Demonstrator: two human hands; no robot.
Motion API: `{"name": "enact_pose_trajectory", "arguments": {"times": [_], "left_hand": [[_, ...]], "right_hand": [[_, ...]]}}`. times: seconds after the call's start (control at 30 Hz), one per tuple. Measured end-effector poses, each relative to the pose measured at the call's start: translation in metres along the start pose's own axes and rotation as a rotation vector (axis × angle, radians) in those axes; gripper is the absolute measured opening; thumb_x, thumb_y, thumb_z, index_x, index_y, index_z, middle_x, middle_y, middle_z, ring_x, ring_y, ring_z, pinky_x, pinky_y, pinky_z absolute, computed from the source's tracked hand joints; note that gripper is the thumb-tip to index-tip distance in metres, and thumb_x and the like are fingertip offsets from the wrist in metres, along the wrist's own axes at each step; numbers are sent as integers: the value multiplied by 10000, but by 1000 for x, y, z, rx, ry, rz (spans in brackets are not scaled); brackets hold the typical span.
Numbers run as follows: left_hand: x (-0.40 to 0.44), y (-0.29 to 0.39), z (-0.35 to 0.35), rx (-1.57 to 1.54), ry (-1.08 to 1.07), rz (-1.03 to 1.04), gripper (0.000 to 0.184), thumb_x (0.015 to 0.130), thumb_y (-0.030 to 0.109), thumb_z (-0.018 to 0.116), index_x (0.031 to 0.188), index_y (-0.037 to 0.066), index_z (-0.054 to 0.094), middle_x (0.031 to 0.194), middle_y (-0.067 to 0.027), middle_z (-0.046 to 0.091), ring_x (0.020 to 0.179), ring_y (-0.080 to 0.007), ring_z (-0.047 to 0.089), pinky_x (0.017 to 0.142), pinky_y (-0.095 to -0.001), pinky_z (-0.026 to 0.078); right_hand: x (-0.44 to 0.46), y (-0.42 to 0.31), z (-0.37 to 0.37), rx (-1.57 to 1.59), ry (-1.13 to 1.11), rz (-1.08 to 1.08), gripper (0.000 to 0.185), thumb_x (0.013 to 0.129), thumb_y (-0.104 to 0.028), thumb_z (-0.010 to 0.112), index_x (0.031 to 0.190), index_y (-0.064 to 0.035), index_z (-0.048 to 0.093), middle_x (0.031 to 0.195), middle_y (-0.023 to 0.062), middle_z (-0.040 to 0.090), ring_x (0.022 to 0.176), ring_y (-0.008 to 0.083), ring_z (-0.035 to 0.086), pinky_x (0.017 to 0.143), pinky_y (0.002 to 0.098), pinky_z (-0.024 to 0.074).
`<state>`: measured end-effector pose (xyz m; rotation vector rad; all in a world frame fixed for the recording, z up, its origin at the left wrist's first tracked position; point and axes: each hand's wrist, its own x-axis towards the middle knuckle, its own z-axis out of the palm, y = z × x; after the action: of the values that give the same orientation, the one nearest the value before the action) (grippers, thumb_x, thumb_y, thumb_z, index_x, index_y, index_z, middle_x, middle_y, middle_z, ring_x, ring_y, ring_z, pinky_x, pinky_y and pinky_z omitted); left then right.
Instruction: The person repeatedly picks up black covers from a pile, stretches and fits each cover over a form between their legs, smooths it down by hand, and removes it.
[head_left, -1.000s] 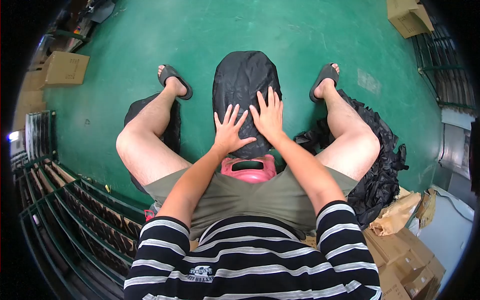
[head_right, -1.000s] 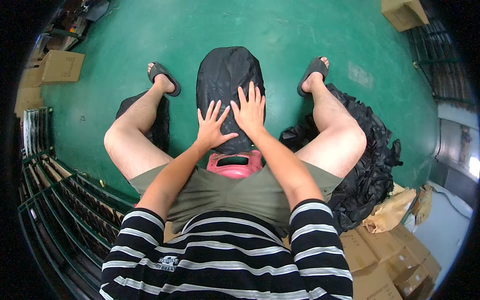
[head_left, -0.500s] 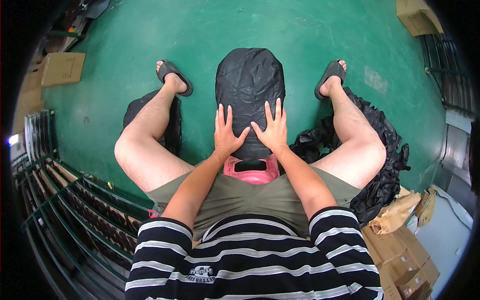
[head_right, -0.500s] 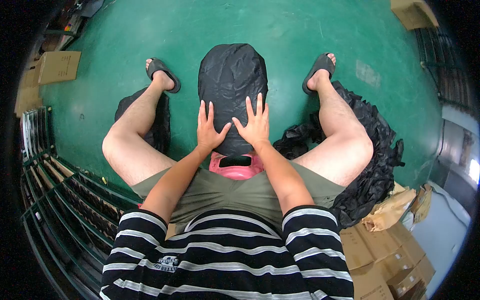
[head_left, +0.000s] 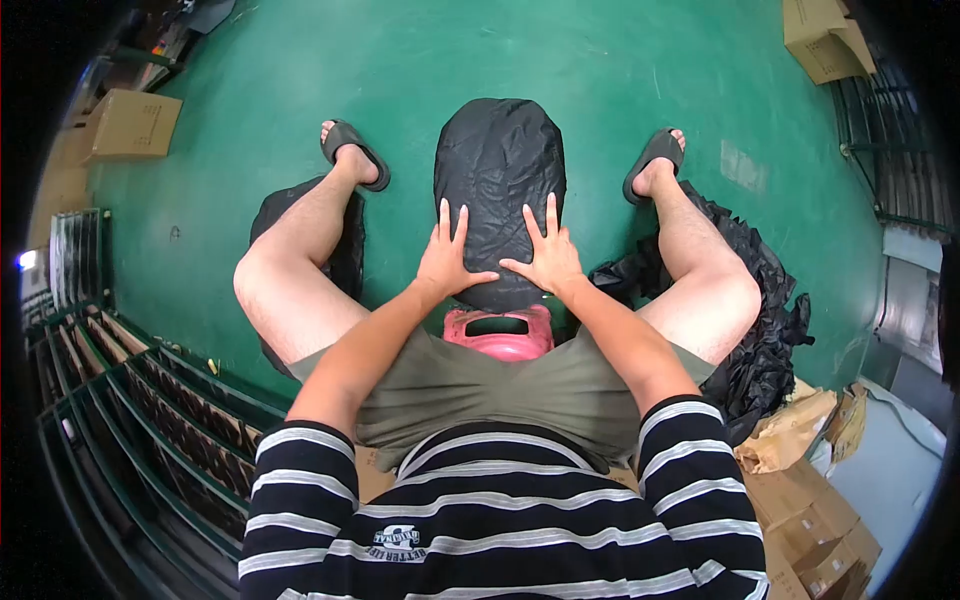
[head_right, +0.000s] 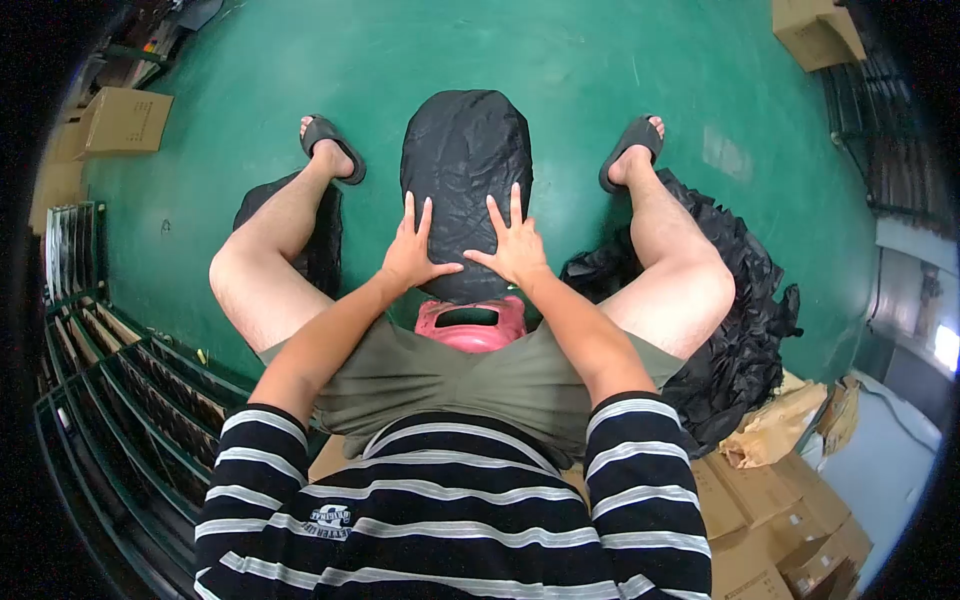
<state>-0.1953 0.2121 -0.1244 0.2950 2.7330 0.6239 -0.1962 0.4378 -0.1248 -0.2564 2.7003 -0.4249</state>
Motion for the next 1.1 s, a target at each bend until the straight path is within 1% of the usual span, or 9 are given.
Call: {"name": "enact_pose_trajectory", "arguments": {"times": [0.1, 0.2, 0.27, 0.3, 0.37, 0.47, 0.7, 0.93, 1.1], "left_hand": [[-9, 2, 1, 19, -113, -5, 1295, 585, 663, 765, 1515, 111, 53, 1511, -333, -20, 1259, -501, 385, 1029, -519, 376], [-16, 3, 10, 199, -92, -88, 1332, 568, 684, 761, 1520, 161, -11, 1491, -368, 37, 1250, -492, 408, 1013, -574, 360], [-18, 2, 7, 235, -112, -75, 1378, 543, 710, 758, 1515, 191, -69, 1414, -378, 225, 1216, -480, 446, 998, -606, 351], [-19, 3, 4, 239, -114, -77, 1378, 543, 710, 758, 1515, 191, -69, 1414, -378, 225, 1216, -480, 446, 998, -606, 351], [-20, 4, -3, 215, -240, -88, 1417, 513, 721, 767, 1514, 185, -81, 1271, -323, 387, 1169, -460, 488, 996, -574, 371], [-21, 4, -3, 218, -251, -93, 1440, 497, 729, 771, 1514, 178, -88, 1182, -274, 435, 1104, -434, 533, 989, -539, 390], [-18, 3, -8, 227, -312, -84, 1487, 457, 743, 776, 1511, 165, -98, 1184, -274, 441, 1068, -421, 550, 968, -503, 422], [-16, 9, -13, 182, -351, -118, 1498, 454, 689, 811, 1507, 172, -121, 1233, -297, 419, 1103, -429, 534, 972, -517, 418], [-15, 22, -16, 236, -388, -169, 1507, 461, 665, 823, 1495, 196, -168, 1284, -327, 390, 1145, -443, 522, 977, -544, 407]], "right_hand": [[-19, 4, -19, -172, -230, -118, 1103, 705, -702, 639, 1524, -186, 110, 1536, 277, -93, 972, 454, 600, 889, 480, 489], [-29, 8, -12, -132, -248, -123, 1126, 702, -696, 648, 1524, -160, 97, 1530, 283, -110, 1017, 458, 587, 925, 479, 470], [-28, 10, -9, -112, -244, -119, 1149, 686, -691, 667, 1524, -155, 92, 1528, 283, -119, 1037, 462, 578, 942, 477, 461], [-28, 10, -8, -89, -244, -113, 1173, 669, -686, 686, 1524, -149, 88, 1526, 284, -128, 1056, 466, 569, 959, 474, 452], [-30, 12, -8, -68, -239, -125, 1190, 650, -674, 711, 1524, -161, 89, 1528, 276, -130, 1055, 465, 568, 955, 472, 457], [-31, 11, -9, -49, -228, -137, 1237, 608, -611, 776, 1523, -161, 76, 1525, 278, -141, 1062, 465, 561, 957, 468, 462], [-33, 5, -4, -118, -216, -113, 1262, 564, -346, 847, 1517, -144, 45, 1517, 299, -127, 1015, 465, 564, 909, 466, 500], [-33, 2, 6, -192, -213, -89, 1270, 570, -383, 850, 1519, -141, 41, 1515, 307, -130, 1036, 454, 558, 899, 475, 496], [-27, -20, -16, -444, -439, 42, 1391, 540, -521, 863, 1520, -200, -69, 1511, 292, -203, 1112, 406, 546, 922, 481, 464]]}}
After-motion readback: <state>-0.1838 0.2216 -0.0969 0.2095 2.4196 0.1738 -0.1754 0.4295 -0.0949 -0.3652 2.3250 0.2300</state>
